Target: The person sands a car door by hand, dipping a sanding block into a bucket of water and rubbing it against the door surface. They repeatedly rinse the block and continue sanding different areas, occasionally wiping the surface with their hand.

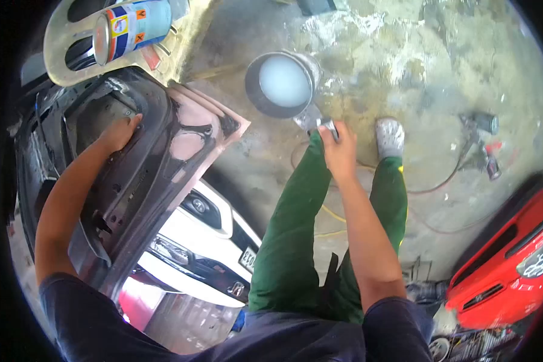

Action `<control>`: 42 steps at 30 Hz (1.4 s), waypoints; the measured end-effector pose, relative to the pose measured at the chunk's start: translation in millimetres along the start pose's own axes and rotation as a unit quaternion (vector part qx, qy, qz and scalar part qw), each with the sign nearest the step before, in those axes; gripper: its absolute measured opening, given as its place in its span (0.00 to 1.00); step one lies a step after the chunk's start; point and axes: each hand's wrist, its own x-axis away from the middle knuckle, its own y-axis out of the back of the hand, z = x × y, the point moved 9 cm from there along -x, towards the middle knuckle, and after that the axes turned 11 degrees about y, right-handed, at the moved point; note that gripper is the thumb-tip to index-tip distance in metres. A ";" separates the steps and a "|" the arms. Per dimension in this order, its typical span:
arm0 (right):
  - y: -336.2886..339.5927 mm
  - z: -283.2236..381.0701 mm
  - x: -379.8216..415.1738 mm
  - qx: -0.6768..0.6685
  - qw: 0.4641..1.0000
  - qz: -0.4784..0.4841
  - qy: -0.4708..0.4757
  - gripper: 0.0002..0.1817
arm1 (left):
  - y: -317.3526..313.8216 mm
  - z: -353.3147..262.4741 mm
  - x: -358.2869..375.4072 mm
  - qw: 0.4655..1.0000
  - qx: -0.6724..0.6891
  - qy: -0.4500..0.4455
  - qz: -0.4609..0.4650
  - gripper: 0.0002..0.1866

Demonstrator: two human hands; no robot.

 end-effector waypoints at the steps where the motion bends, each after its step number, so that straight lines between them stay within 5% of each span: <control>1: 5.6 1.9 -8.6 -0.003 1.000 -0.014 0.005 0.14 | 5.8 -4.4 -0.5 0.999 -0.013 0.030 -0.013 0.45; 2: 8.1 -4.4 -7.6 -0.068 0.997 0.004 -0.038 0.15 | 9.1 -7.8 -0.3 0.997 -0.027 0.061 -0.023 0.45; 5: 1.5 1.9 -27.1 0.032 0.995 0.035 0.082 0.16 | 8.8 -20.6 -7.5 0.992 -0.036 0.112 -0.053 0.45; 6: -7.5 1.7 -32.3 0.003 0.998 0.060 0.025 0.16 | 11.2 -21.8 -12.3 0.989 -0.030 0.124 -0.072 0.45; 8: -15.8 19.1 -59.0 -0.001 0.996 0.066 0.053 0.16 | 16.4 -41.9 -13.7 0.928 -0.099 0.109 -0.341 0.42; 10: -28.9 30.1 -79.8 -0.032 0.995 0.084 0.043 0.17 | 47.0 -101.9 -1.6 0.929 -0.102 0.042 -0.352 0.36; 12: -39.8 56.9 -99.2 -0.064 0.993 0.097 0.022 0.17 | 60.2 -160.3 8.7 0.919 0.182 -0.010 -0.349 0.21; 14: -60.2 70.9 -122.9 -0.076 0.990 0.114 0.027 0.16 | 36.3 -238.5 -12.8 0.902 0.200 -0.056 -0.380 0.13; 16: -78.7 100.0 -141.3 -0.069 0.984 0.145 0.078 0.16 | -16.6 -323.7 -45.0 0.926 0.321 -0.123 -0.159 0.13; 19: -109.8 130.1 -166.9 -0.008 0.968 0.182 0.175 0.17 | -113.6 -441.4 -91.8 0.931 0.326 -0.162 -0.022 0.18; 21: -138.2 127.1 -178.3 0.057 0.946 0.211 0.238 0.17 | -142.4 -474.5 -94.9 0.913 0.383 -0.140 0.008 0.19; 22: -148.1 148.3 -156.9 0.030 0.936 0.302 0.177 0.28 | -159.8 -499.3 -119.8 0.902 0.409 -0.135 0.015 0.19; 26: -198.7 138.4 -149.9 0.216 0.854 0.327 0.342 0.31 | -164.9 -521.8 -151.2 0.858 0.497 -0.121 -0.036 0.18; 29: -237.8 104.5 -169.4 0.267 0.793 0.387 0.388 0.29 | -153.6 -499.6 -129.4 0.857 0.486 -0.144 -0.088 0.17; 32: -246.1 107.3 -177.9 0.210 0.816 0.446 0.301 0.27 | -139.4 -441.3 -69.1 0.877 0.439 -0.143 -0.133 0.15; 35: -254.3 100.6 -186.5 0.202 0.809 0.442 0.330 0.25 | -121.0 -347.2 22.3 0.889 0.349 -0.116 -0.274 0.13; 38: -268.3 93.8 -175.6 0.194 0.787 0.481 0.333 0.24 | -114.1 -228.1 131.8 0.818 0.300 -0.062 -0.486 0.08; 42: -301.0 53.2 -173.0 0.216 0.721 0.577 0.318 0.23 | -129.4 -124.0 225.6 0.854 0.127 0.023 -0.504 0.07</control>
